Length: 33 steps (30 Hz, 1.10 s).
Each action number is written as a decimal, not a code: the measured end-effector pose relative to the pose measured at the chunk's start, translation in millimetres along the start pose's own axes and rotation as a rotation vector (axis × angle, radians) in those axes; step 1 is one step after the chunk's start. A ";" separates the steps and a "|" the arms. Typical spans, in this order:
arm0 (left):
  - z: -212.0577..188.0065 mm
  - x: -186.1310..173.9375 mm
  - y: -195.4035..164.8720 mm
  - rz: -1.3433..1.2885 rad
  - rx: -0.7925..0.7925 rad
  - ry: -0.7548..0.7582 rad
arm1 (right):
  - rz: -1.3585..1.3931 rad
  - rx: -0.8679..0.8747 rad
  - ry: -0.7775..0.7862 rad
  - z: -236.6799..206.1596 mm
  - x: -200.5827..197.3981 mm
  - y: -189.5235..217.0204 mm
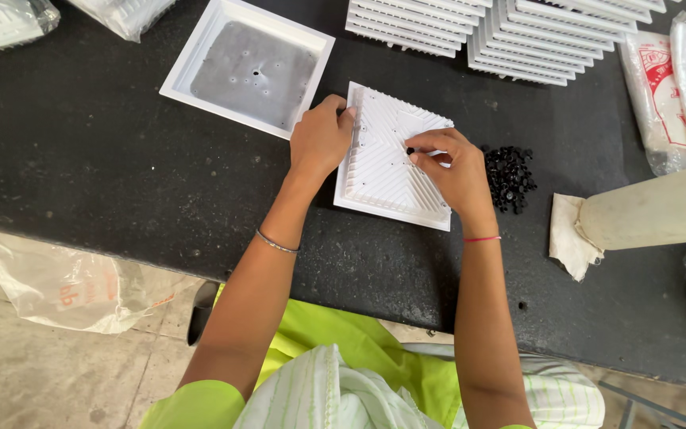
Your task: The person unwraps a square white plastic panel from plastic film, fits small black plastic clips around its edges, and stacks the finished panel with others. They repeat the process on additional panels and wrap completed panels in plastic film on the workbench.
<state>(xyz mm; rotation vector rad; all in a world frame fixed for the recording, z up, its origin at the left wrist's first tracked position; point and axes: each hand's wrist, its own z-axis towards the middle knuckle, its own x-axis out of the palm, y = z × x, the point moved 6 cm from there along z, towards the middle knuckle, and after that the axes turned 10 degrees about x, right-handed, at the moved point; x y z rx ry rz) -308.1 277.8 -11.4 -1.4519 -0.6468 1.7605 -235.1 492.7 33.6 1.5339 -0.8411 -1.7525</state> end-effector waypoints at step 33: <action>-3.4 -0.9 -4.0 0.002 -0.021 0.028 | -0.138 -0.105 -0.035 -22.9 -16.3 18.3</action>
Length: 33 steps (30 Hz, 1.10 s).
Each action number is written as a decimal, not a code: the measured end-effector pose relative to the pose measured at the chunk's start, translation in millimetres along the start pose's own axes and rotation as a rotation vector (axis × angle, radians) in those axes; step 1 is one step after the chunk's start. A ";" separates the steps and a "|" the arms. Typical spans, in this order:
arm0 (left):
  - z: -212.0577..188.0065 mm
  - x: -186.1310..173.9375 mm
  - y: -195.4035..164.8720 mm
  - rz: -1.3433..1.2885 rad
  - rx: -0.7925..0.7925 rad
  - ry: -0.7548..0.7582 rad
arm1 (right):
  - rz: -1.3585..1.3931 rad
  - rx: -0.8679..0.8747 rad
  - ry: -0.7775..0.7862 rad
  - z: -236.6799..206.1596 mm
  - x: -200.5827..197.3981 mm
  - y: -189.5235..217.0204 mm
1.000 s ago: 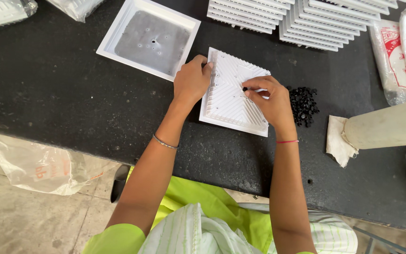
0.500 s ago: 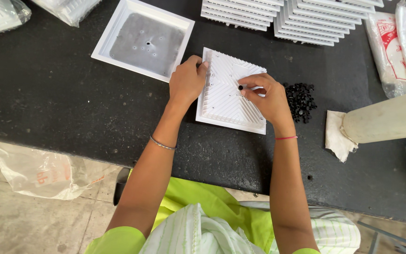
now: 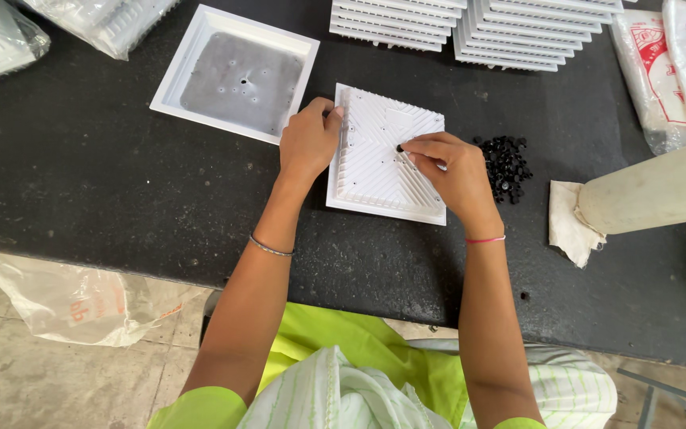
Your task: The person unwraps a square white plastic panel from plastic film, fits small black plastic clips around its edges, and stacks the finished panel with others. They repeat the process on additional panels and wrap completed panels in plastic film on the workbench.
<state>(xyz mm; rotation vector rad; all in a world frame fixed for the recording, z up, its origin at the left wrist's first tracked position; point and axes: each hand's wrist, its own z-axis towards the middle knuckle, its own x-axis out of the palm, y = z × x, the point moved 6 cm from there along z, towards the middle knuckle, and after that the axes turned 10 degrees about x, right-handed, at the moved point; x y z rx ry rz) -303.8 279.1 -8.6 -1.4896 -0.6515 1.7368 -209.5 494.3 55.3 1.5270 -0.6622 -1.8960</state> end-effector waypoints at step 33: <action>5.1 29.0 17.6 -0.090 0.025 -0.086 | -0.452 -0.195 -0.087 -19.4 -1.8 -7.0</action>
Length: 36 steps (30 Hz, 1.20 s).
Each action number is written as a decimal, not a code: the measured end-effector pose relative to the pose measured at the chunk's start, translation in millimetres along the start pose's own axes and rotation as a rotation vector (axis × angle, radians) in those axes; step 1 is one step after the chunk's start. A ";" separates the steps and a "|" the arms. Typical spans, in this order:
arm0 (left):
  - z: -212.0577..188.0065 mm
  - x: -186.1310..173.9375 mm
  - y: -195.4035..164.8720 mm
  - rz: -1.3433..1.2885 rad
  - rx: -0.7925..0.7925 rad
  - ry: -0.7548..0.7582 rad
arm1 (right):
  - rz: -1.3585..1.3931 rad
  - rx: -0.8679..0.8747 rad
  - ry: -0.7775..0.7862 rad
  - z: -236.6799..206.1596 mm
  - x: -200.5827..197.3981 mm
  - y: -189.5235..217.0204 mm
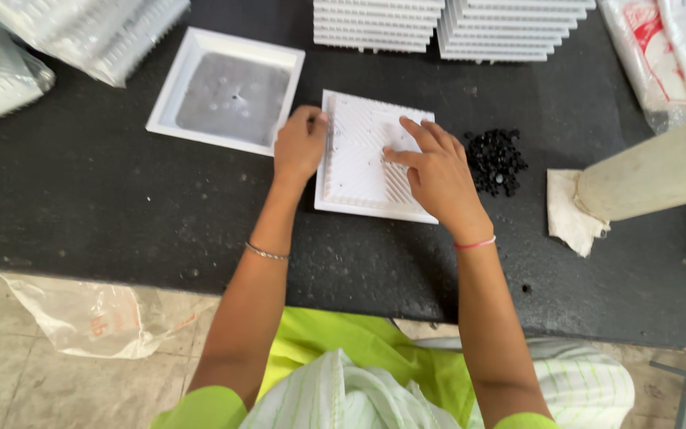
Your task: The person unwraps a square white plastic panel from plastic film, fits small black plastic clips around its edges, and stacks the finished panel with others. They repeat the process on additional panels and wrap completed panels in plastic film on the workbench.
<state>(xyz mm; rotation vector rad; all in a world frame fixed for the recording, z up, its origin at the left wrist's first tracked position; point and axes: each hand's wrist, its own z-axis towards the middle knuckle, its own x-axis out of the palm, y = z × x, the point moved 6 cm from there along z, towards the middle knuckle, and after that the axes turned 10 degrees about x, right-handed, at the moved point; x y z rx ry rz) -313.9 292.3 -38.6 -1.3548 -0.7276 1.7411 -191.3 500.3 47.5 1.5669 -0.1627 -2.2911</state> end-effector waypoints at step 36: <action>-17.4 -27.7 -55.6 -0.490 0.239 -0.114 | 1.383 0.558 0.471 -16.9 17.2 -103.5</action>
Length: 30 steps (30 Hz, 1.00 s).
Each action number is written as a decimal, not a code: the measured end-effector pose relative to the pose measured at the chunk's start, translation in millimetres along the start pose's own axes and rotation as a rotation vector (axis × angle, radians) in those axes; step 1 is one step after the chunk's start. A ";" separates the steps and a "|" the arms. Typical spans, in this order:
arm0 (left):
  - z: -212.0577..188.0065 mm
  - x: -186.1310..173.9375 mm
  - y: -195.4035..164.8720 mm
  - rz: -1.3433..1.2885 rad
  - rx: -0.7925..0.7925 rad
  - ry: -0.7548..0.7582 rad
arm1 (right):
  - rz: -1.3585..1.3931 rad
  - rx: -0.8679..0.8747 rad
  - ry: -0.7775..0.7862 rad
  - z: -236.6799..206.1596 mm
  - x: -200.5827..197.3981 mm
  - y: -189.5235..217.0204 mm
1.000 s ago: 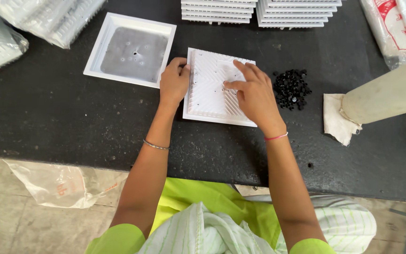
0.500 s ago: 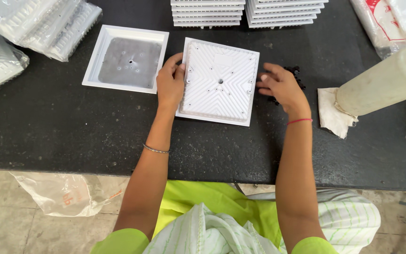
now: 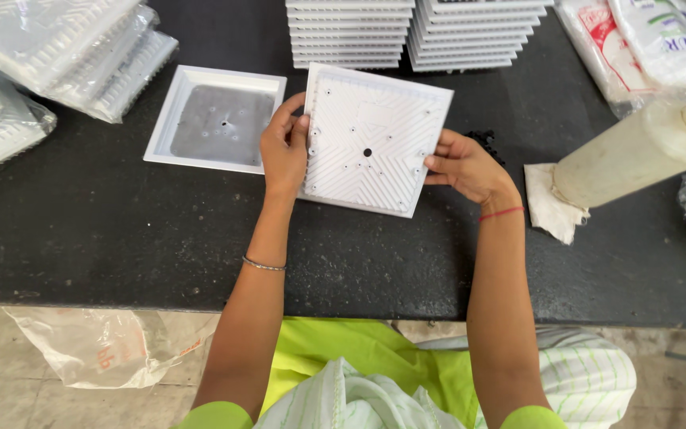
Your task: The person unwraps a square white plastic panel from plastic film, fits small black plastic clips around its edges, and stacks the finished panel with others. They repeat the process on additional panels and wrap completed panels in plastic film on the workbench.
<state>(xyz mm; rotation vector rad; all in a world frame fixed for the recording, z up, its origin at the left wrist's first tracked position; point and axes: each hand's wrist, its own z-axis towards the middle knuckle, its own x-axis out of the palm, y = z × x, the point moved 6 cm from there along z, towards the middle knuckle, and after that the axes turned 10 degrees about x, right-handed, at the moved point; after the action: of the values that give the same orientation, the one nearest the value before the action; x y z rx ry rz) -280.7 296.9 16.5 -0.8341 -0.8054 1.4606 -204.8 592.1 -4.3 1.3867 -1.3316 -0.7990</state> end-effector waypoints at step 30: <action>10.9 -11.7 32.0 -0.768 -0.354 -0.063 | -0.826 -0.690 -0.830 -37.8 46.7 68.5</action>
<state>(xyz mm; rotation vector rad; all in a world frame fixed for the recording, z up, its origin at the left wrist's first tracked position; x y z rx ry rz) -305.7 283.5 -5.2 -0.6255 -1.2808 0.6723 -181.9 563.2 79.0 1.0116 -0.8164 -2.3216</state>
